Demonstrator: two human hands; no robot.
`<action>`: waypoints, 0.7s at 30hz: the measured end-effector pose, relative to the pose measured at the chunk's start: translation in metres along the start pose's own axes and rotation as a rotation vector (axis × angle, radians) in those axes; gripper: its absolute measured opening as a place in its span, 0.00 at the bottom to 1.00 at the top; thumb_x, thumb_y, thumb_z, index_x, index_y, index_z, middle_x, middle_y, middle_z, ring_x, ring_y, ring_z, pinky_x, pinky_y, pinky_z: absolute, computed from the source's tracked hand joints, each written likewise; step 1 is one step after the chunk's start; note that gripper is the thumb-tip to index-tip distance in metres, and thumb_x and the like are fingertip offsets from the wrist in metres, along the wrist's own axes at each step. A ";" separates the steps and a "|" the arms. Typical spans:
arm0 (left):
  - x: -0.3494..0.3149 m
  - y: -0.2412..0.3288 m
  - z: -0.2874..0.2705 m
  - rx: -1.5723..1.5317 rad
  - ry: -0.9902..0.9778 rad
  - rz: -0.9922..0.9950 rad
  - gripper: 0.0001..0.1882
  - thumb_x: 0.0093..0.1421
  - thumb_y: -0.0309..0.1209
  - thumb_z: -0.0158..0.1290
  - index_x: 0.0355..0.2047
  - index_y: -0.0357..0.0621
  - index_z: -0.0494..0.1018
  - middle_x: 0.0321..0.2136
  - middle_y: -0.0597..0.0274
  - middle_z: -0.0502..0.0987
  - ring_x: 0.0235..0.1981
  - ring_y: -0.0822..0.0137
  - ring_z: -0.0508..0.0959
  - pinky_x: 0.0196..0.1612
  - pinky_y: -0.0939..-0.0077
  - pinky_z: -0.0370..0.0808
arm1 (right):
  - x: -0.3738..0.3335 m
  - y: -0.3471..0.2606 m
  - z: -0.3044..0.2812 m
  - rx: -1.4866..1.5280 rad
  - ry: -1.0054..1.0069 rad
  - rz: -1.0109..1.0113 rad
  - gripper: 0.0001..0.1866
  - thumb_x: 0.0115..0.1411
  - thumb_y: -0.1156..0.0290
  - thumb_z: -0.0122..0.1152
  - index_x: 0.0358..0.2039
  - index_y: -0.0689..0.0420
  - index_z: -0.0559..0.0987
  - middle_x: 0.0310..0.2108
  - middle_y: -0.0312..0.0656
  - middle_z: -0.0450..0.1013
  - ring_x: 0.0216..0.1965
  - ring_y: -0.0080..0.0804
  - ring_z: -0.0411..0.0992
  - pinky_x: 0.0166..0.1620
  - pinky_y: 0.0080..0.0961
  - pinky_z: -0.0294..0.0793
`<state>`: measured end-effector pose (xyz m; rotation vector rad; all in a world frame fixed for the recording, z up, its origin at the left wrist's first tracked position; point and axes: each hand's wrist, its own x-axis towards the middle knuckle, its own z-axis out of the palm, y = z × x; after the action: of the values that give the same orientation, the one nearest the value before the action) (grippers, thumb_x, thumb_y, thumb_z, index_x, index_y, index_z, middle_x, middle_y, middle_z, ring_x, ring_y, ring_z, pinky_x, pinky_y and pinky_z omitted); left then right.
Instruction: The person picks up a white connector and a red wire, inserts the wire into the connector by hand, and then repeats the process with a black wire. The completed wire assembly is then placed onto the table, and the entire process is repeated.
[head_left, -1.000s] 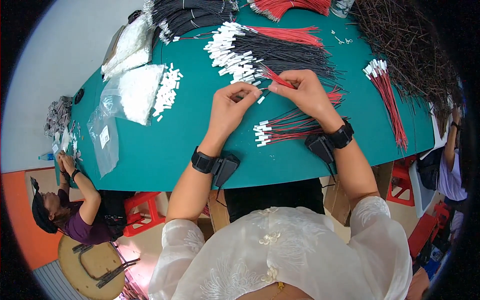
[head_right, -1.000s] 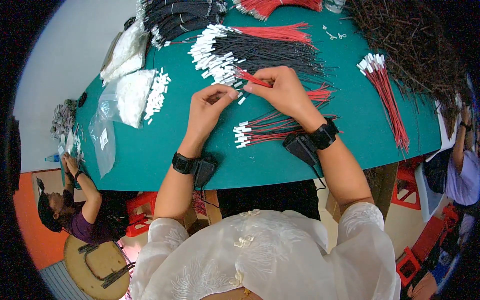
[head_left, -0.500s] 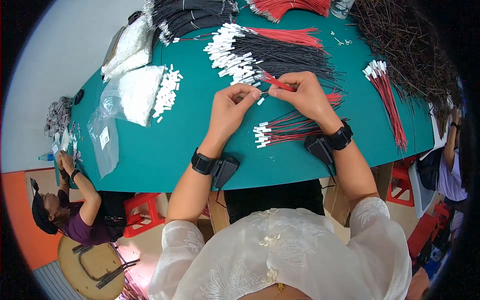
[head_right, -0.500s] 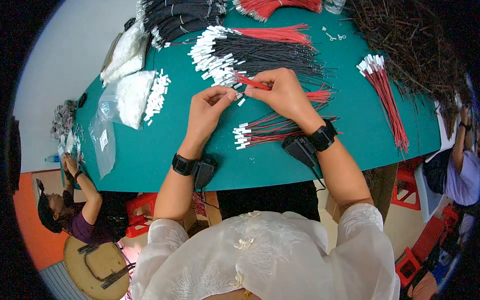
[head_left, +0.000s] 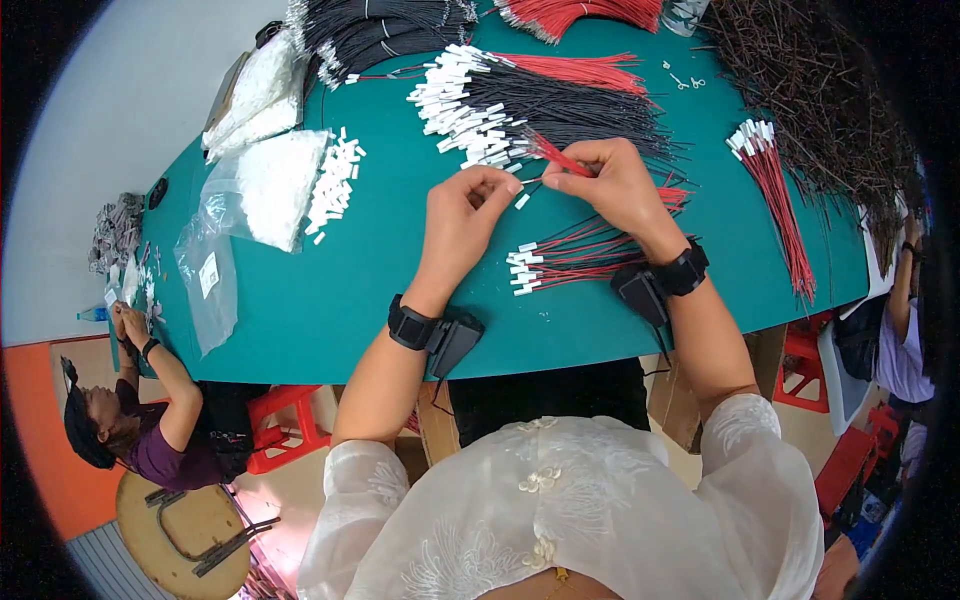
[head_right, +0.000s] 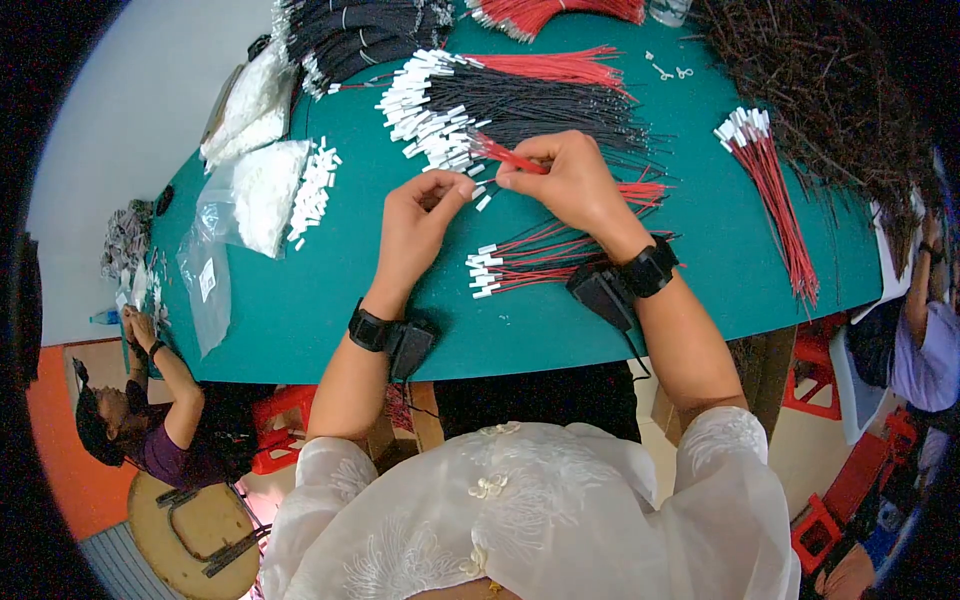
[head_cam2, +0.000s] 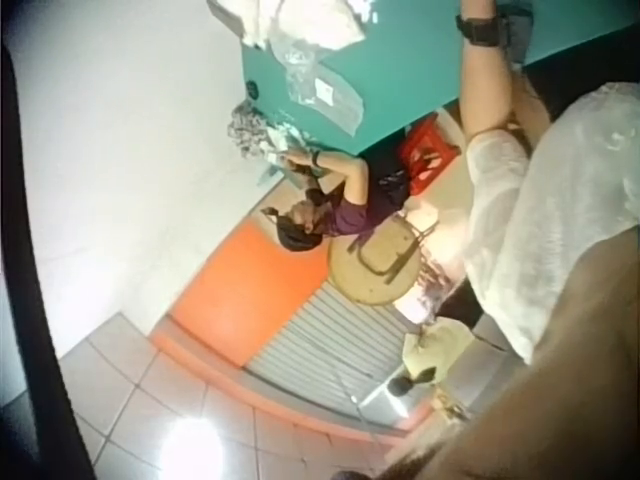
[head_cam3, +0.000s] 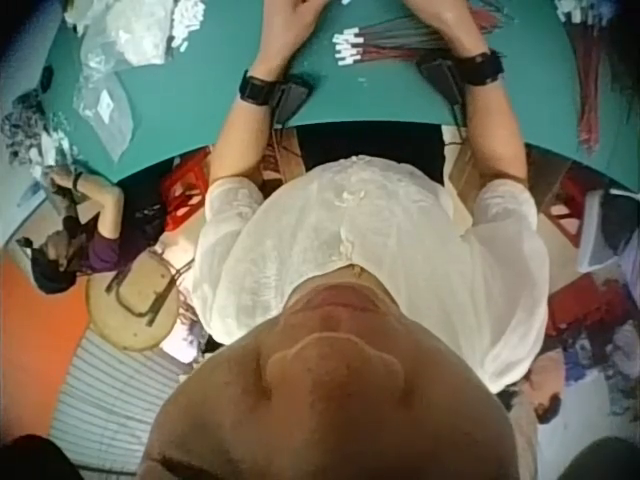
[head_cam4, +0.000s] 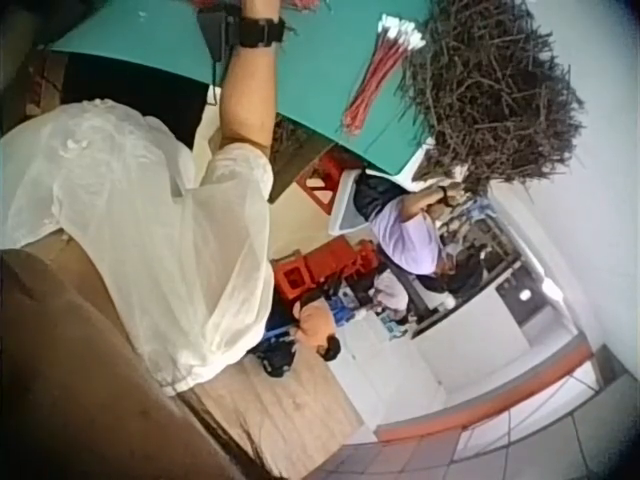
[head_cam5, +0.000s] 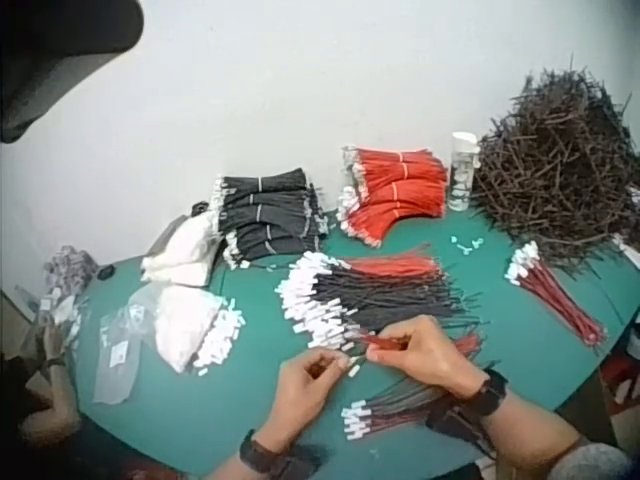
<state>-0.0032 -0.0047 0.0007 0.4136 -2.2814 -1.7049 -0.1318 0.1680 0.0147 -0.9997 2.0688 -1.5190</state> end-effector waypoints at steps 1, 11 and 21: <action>-0.001 0.001 0.001 0.000 -0.001 0.000 0.07 0.59 0.26 0.60 0.37 0.37 0.79 0.31 0.65 0.81 0.31 0.76 0.77 0.36 0.81 0.74 | 0.000 0.000 -0.002 -0.049 0.019 0.006 0.09 0.52 0.76 0.69 0.33 0.67 0.83 0.25 0.34 0.77 0.28 0.13 0.68 0.31 0.17 0.67; -0.003 0.001 0.004 0.551 0.055 0.441 0.08 0.50 0.23 0.64 0.32 0.41 0.79 0.29 0.62 0.77 0.29 0.67 0.77 0.32 0.72 0.74 | -0.004 -0.019 -0.009 -0.269 0.082 -0.038 0.11 0.51 0.73 0.70 0.33 0.66 0.82 0.20 0.41 0.73 0.22 0.16 0.62 0.26 0.21 0.64; -0.004 0.007 -0.001 -0.204 -0.016 -0.071 0.06 0.58 0.21 0.61 0.36 0.35 0.78 0.36 0.63 0.81 0.36 0.76 0.79 0.40 0.82 0.76 | -0.005 -0.016 -0.003 -0.196 0.078 -0.112 0.10 0.51 0.74 0.70 0.33 0.66 0.82 0.21 0.39 0.74 0.22 0.17 0.63 0.26 0.21 0.64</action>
<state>-0.0001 -0.0020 0.0074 0.4429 -2.0992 -1.9589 -0.1256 0.1712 0.0307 -1.1628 2.2866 -1.4496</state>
